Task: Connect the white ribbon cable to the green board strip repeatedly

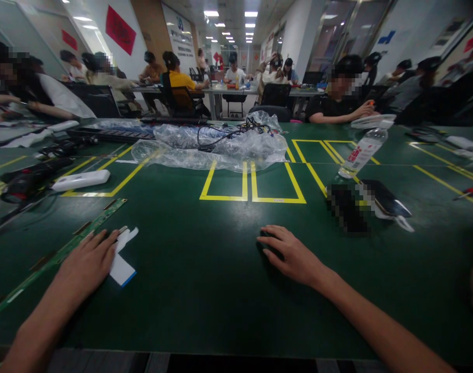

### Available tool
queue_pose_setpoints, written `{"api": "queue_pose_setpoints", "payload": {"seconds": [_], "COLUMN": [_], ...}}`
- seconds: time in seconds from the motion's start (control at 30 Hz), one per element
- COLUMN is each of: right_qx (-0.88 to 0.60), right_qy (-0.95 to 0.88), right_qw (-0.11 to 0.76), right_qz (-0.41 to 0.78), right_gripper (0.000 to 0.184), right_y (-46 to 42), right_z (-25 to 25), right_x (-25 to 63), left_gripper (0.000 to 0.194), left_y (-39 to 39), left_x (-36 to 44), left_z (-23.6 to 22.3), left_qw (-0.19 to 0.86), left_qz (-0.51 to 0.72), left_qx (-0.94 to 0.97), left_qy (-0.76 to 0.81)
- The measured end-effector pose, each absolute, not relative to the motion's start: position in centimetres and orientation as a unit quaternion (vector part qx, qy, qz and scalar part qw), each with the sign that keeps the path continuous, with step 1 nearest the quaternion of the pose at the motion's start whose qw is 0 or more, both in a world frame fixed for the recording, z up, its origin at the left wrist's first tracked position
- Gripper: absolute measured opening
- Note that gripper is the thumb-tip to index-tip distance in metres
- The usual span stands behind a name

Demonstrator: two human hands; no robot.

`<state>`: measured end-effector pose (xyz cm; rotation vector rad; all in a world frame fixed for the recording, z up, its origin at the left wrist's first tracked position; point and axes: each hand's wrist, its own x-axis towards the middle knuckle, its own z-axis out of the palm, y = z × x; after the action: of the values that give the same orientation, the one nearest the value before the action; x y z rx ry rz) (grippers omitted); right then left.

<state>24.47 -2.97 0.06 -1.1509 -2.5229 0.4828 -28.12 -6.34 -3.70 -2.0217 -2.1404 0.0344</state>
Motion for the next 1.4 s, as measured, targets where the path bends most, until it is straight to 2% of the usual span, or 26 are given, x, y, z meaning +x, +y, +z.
{"api": "queue_pose_setpoints", "payload": {"seconds": [0.2,0.33,0.43,0.53,0.67,0.83,1.4], "right_qx": [-0.410,-0.416,-0.420,-0.431,-0.430,-0.430,-0.444], "right_qy": [-0.879,-0.875,-0.875,-0.871,-0.876,-0.884,-0.879], "right_qw": [0.179,0.180,0.183,0.185,0.167,0.133,0.122], "right_qz": [0.167,0.168,0.158,0.145,0.138,0.126,0.126], "right_gripper": [0.037,0.037,0.038,0.039,0.044,0.048,0.048], "right_y": [-2.9,-2.8,-2.8,-2.8,-2.8,-2.8,-2.8], "right_z": [0.1,-0.2,-0.3,-0.4,-0.7,-1.2,-1.1], "right_x": [24.3,24.5,24.5,24.4,24.2,24.0,24.1], "left_gripper": [0.054,0.058,0.059,0.051,0.041,0.038,0.049], "left_y": [-4.0,-2.5,-1.7,-1.3,-1.1,-1.1,-2.0], "left_x": [-17.4,-9.7,-5.5,-3.0,-1.8,-2.1,-2.0], "left_z": [-2.9,-2.4,-2.4,-2.5,-2.5,-2.4,-2.2], "left_qw": [0.030,0.018,0.010,0.002,-0.009,-0.029,-0.080], "left_qz": [-0.018,-0.028,-0.042,-0.075,-0.113,-0.132,-0.100], "left_qx": [-0.798,-0.859,-0.886,-0.902,-0.905,-0.906,-0.906], "left_qy": [-0.602,-0.511,-0.462,-0.425,-0.410,-0.401,-0.403]}}
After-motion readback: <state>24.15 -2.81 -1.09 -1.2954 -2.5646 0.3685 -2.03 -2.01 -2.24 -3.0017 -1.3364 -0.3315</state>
